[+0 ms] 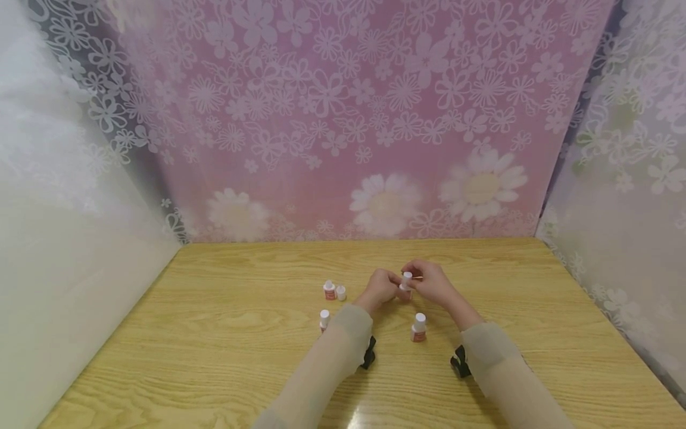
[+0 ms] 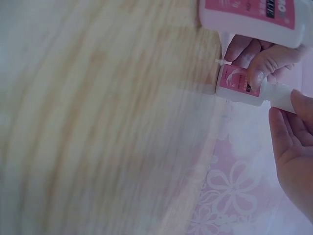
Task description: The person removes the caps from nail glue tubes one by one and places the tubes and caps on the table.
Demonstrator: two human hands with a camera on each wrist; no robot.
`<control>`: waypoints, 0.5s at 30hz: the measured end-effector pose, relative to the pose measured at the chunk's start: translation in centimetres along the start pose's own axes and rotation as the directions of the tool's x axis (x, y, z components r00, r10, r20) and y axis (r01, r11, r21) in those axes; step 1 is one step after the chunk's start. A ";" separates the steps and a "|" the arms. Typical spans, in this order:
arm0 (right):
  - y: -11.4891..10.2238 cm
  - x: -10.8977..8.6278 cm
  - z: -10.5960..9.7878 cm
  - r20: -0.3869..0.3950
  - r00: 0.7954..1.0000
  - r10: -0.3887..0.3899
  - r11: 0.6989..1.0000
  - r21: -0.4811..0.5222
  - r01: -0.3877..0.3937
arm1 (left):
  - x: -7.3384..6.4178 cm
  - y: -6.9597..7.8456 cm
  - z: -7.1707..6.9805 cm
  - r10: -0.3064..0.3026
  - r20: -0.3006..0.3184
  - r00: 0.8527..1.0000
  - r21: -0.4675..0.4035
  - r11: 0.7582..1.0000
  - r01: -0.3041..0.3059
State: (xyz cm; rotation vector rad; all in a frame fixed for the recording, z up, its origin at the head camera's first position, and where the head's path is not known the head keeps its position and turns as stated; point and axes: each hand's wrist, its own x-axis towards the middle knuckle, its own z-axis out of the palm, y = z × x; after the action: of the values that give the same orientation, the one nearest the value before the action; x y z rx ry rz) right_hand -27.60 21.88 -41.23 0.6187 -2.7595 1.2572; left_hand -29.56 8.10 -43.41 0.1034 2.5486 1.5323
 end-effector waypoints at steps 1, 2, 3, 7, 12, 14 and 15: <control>-0.1 0.0 0.0 -0.001 1.000 -0.001 1.000 0.004 0.001 | 0.0 0.0 0.0 -0.002 0.001 1.000 -0.002 1.000 0.002; -0.1 -0.1 0.0 -0.002 1.000 -0.002 1.000 0.007 0.002 | 0.0 0.1 0.0 -0.001 0.000 1.000 0.000 1.000 0.001; -0.1 -0.1 0.0 -0.002 1.000 -0.004 1.000 0.009 0.004 | 0.0 0.1 0.0 -0.001 -0.001 1.000 0.001 1.000 0.001; -0.3 -0.1 -0.1 -0.001 1.000 -0.016 1.000 0.011 0.016 | 0.0 0.1 0.0 0.000 -0.001 1.000 0.007 1.000 0.001; -0.2 -0.2 0.0 0.001 1.000 -0.010 1.000 0.027 0.010 | -0.1 0.1 0.0 0.000 0.009 1.000 0.004 1.000 0.000; -0.1 -0.2 0.0 -0.003 1.000 0.002 0.999 0.033 -0.002 | -0.2 0.1 0.0 0.002 0.009 1.000 0.006 1.000 -0.002; -0.1 -0.2 0.0 -0.007 1.000 0.012 0.999 0.032 -0.012 | -0.2 0.1 -0.1 0.003 0.009 1.000 0.007 1.000 -0.003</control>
State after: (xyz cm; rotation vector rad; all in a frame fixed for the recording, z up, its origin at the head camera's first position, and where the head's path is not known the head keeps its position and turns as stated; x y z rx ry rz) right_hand -27.38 21.90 -41.23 0.6000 -2.7468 1.3053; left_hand -29.42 8.05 -43.31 0.1146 2.5481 1.5209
